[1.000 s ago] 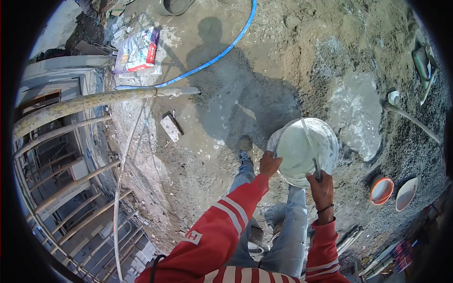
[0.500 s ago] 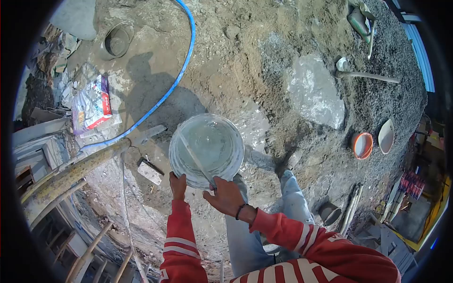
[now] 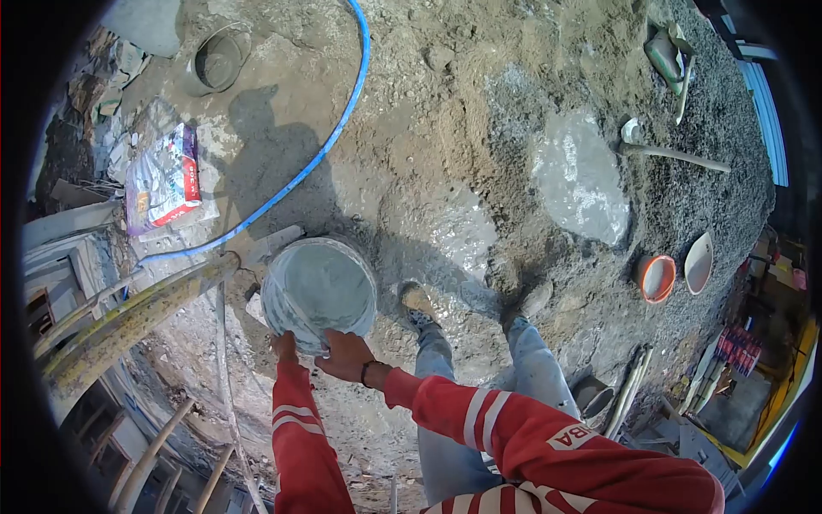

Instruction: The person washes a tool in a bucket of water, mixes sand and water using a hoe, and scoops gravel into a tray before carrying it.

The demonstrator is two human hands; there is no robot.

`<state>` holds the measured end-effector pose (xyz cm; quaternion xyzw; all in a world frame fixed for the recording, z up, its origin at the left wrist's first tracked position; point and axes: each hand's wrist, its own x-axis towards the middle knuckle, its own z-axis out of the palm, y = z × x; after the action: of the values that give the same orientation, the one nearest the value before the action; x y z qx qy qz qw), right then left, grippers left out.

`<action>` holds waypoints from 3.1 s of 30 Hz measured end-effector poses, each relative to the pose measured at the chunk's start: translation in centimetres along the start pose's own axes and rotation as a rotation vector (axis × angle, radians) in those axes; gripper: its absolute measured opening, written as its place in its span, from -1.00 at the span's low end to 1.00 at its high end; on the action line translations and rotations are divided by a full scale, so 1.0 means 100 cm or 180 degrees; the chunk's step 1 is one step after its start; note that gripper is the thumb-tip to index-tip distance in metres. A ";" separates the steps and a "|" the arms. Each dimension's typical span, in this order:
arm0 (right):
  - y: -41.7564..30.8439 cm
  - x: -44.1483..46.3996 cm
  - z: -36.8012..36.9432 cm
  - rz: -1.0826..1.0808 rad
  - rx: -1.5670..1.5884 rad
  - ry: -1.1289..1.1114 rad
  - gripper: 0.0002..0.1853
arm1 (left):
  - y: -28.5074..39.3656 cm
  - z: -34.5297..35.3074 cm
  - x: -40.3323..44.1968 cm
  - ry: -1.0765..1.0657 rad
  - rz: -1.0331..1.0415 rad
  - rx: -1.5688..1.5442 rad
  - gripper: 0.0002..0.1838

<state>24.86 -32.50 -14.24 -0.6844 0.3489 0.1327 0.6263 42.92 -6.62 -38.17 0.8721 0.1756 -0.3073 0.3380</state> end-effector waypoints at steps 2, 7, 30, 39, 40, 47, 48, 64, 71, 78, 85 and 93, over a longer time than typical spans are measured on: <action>0.012 0.005 0.002 -0.0082 -0.0052 -0.0192 -0.60 | -0.010 -0.007 -0.006 -0.0425 -0.0392 -0.0701 -0.23; 0.027 0.017 -0.010 -0.0235 -0.0071 -0.0616 -0.55 | 0.072 -0.017 -0.151 0.0171 -0.0585 -0.0323 -0.14; 0.415 -0.256 -0.978 0.2989 -0.4581 0.2120 -0.48 | 0.120 0.160 -0.451 -0.1291 -0.1248 0.1671 -0.31; 0.470 -0.288 -1.099 0.3371 -0.4928 0.1786 -0.04 | 0.164 0.140 -0.437 -0.1118 -0.1028 0.2376 -0.33; 0.469 -0.281 -1.099 0.3358 -0.4899 0.1774 -0.04 | 0.168 0.139 -0.433 -0.1116 -0.0988 0.2436 -0.33; 0.537 -0.277 -1.087 0.3126 -0.4230 0.1550 -0.73 | 0.199 0.113 -0.374 -0.2309 0.1882 0.4251 -0.34; 0.529 -0.278 -1.072 0.2912 -0.4156 0.1668 -0.76 | 0.200 0.106 -0.358 -0.2383 0.3003 0.4514 -0.35; 0.173 -0.119 -0.641 0.3141 0.0508 0.3425 -0.67 | 0.540 0.616 -0.535 -0.3940 0.0754 0.0968 -0.31; 0.004 -0.011 -0.576 0.1834 0.1079 0.2820 -0.60 | 0.619 0.665 -0.437 -0.2112 0.2068 0.0789 -0.67; -0.055 0.157 -0.637 0.1134 0.0989 0.3066 -0.67 | 0.857 0.686 -0.350 -0.2641 0.1627 0.0611 -0.77; 0.006 0.264 -0.676 0.0680 0.1364 0.2785 -0.66 | 0.870 0.763 -0.255 -0.2174 0.2296 0.1112 -0.63; 0.039 0.133 -0.607 0.2148 0.2123 0.1669 -0.60 | 0.605 0.718 -0.196 -0.2438 0.0545 0.1782 -0.87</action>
<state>16.41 -94.19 -14.47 -0.3086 0.7170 0.0332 0.6241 29.36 -101.53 -38.02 0.7650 -0.1234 -0.6128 0.1547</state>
